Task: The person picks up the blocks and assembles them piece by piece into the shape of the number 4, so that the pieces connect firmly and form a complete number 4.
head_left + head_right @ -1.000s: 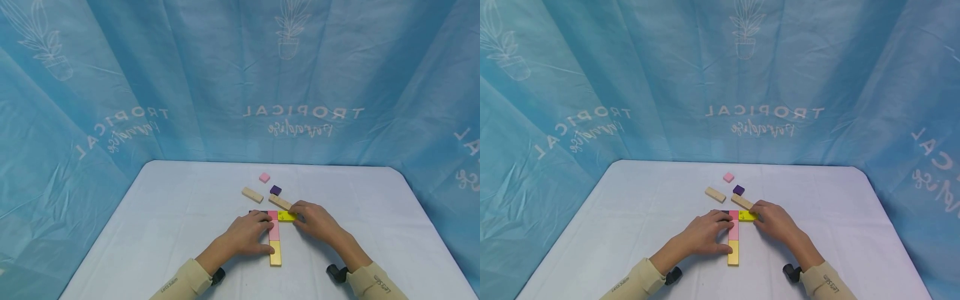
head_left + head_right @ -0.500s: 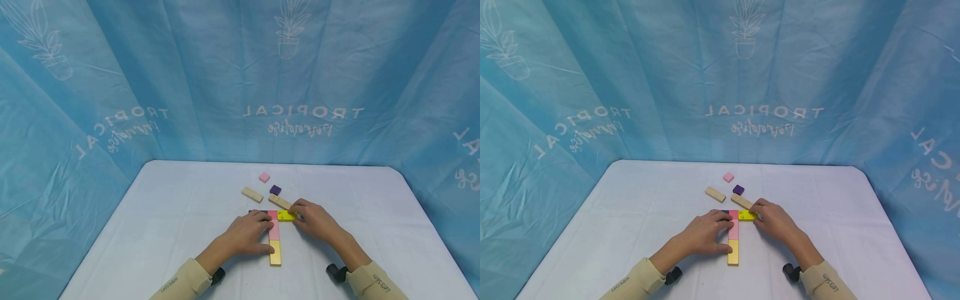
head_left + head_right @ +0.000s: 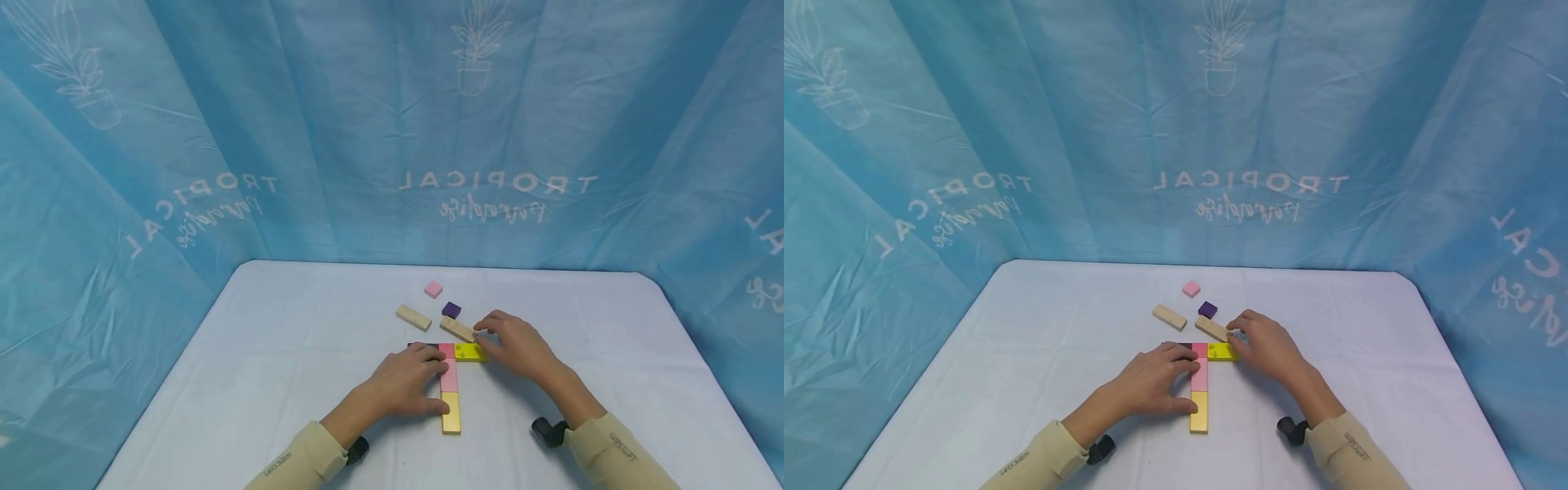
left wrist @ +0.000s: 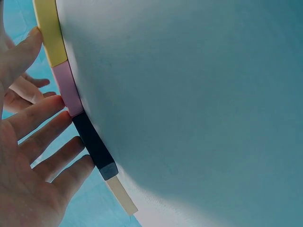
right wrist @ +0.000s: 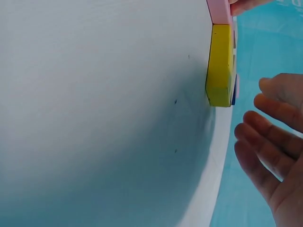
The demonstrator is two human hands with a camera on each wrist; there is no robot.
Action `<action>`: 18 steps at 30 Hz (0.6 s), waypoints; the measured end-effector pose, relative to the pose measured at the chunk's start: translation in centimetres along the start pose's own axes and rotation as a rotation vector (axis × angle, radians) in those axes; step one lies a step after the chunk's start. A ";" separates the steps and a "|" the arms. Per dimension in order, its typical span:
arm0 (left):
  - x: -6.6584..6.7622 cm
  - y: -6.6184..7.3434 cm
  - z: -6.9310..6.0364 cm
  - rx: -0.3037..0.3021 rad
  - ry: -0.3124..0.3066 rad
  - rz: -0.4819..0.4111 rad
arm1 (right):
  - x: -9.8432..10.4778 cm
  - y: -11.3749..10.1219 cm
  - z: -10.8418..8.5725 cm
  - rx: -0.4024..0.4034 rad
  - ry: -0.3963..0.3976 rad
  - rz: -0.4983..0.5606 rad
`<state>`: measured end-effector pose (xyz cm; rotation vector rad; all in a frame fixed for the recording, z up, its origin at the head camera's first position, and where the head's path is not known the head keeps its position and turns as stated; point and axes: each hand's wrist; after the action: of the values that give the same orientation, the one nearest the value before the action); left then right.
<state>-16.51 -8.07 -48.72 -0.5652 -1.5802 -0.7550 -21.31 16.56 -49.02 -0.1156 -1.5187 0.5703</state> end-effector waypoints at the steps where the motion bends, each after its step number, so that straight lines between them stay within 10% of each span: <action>1: 0.0 0.0 0.0 0.000 0.000 0.000 | -0.1 0.0 0.2 -0.001 0.002 -0.003; 18: 0.1 0.0 0.0 0.005 0.002 -0.013 | -0.5 -1.1 1.9 -0.035 -0.030 -0.015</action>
<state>-16.49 -8.08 -48.63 -0.5510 -1.5851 -0.7602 -22.81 14.88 -48.87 -0.1228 -1.5580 0.5359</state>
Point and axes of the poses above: each hand's wrist, its own z-axis towards the middle knuckle, its own x-axis out of the back of the hand, y = z × x, and after that the axes turned 8 degrees about -x, right-handed
